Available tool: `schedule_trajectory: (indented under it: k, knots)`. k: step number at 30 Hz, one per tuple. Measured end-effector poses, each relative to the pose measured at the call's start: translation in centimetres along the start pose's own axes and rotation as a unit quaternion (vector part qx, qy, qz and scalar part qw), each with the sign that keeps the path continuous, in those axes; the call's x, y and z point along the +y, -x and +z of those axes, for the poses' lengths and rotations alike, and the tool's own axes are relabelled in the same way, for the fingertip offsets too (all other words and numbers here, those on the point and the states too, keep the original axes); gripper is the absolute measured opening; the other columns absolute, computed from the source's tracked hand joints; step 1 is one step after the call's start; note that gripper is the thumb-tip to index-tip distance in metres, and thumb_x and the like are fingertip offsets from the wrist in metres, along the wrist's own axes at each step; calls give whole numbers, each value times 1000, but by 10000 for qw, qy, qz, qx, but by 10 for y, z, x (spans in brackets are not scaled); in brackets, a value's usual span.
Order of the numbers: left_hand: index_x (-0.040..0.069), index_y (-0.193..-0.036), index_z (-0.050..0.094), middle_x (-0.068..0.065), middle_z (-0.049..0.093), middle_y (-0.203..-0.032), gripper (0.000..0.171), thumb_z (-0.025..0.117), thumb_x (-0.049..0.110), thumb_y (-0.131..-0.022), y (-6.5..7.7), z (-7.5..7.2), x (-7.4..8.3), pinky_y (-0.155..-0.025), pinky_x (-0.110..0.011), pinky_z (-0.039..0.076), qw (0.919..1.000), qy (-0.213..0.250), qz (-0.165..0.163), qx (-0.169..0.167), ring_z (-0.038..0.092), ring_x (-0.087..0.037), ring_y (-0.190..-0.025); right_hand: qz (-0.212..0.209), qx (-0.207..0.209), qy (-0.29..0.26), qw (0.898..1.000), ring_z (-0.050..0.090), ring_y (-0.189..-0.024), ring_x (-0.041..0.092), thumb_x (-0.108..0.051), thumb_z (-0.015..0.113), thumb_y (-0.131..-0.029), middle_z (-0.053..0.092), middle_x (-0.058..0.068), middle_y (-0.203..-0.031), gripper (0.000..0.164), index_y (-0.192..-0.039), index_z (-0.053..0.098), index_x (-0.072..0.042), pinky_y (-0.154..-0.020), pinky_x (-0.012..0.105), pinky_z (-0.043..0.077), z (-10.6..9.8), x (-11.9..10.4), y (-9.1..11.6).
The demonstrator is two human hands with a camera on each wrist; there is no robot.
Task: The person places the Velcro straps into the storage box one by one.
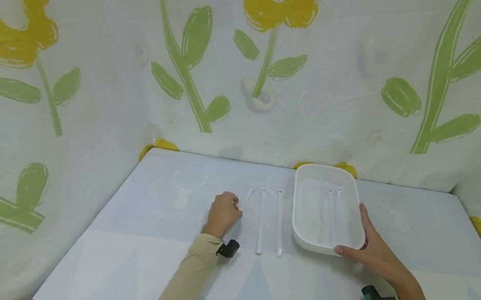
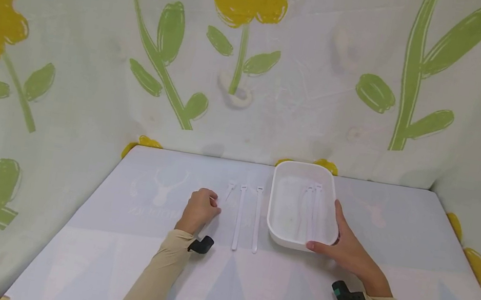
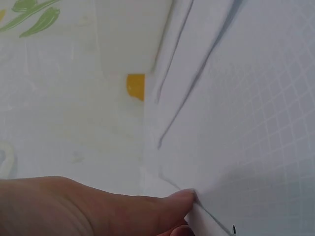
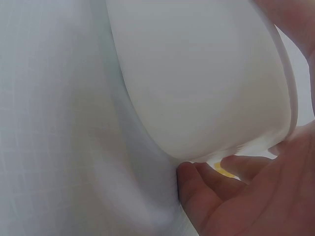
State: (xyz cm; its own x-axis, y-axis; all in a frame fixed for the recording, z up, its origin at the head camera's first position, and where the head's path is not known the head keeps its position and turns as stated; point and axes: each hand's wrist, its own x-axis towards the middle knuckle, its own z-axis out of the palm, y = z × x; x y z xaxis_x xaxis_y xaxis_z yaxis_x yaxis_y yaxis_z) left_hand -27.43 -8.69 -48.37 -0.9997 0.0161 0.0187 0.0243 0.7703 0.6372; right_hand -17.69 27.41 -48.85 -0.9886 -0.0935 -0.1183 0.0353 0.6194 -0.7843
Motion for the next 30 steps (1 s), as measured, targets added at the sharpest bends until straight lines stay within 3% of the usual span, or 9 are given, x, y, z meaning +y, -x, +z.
schedule_trajectory:
  k: [15,30]
  knots:
    - [-7,-118,71,-13,73,-91,37,64,-12,-81,38,0,24,-77,-39,59,9994,41,-335,-10,65,-25,-83,-283,-447,-80,9986,16,-150,63,-35,85,-85,-14,26,-171,136,-161,-27,-19,-111,82,28,-25,13,4]
    - [-1,-103,75,-9,72,-83,24,64,-4,-81,36,0,20,-69,-35,57,9985,-25,-520,-140,65,-22,-76,-358,-445,-90,9983,18,-149,63,-35,83,-86,-13,27,-171,134,-161,-27,-20,-110,82,30,-26,12,5]
